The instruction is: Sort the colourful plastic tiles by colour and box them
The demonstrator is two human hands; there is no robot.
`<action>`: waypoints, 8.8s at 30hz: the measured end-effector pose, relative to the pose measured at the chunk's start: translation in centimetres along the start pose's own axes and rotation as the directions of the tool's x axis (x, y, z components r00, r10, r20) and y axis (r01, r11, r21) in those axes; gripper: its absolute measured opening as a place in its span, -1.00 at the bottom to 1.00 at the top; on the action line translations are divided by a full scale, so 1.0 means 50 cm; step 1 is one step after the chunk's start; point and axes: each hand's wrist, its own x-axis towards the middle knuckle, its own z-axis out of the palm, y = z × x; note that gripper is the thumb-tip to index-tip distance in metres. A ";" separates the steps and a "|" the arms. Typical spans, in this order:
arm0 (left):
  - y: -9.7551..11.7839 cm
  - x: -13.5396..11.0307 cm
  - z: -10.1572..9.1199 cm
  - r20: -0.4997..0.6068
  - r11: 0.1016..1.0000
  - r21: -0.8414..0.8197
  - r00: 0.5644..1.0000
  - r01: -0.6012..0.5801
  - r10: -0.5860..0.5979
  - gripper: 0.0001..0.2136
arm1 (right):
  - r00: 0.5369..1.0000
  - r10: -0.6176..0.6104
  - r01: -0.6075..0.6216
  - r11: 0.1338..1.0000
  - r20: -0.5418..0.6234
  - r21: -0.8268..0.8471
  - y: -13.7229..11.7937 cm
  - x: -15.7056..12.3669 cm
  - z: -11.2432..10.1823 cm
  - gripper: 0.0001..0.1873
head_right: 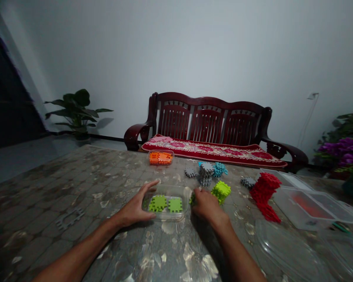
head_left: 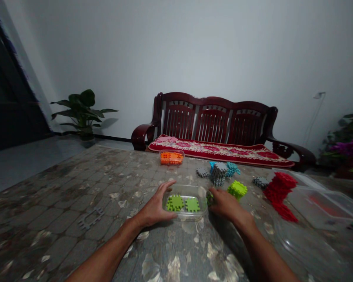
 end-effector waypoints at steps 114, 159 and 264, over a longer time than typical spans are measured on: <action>0.024 0.044 0.087 0.035 0.990 -0.137 0.999 0.018 -0.013 0.00 | 0.954 -0.205 0.268 0.909 -0.218 0.319 0.059 -0.035 -0.040 -0.25; 0.019 0.049 0.086 0.018 0.986 -0.167 1.000 0.015 -0.012 0.03 | 0.915 -0.268 0.377 0.835 -0.303 0.400 0.000 -0.009 0.002 -0.41; 0.024 0.051 0.085 0.021 0.984 -0.176 0.999 0.036 -0.033 0.00 | 0.947 -0.145 0.248 0.895 -0.285 0.370 0.093 -0.028 -0.050 -0.28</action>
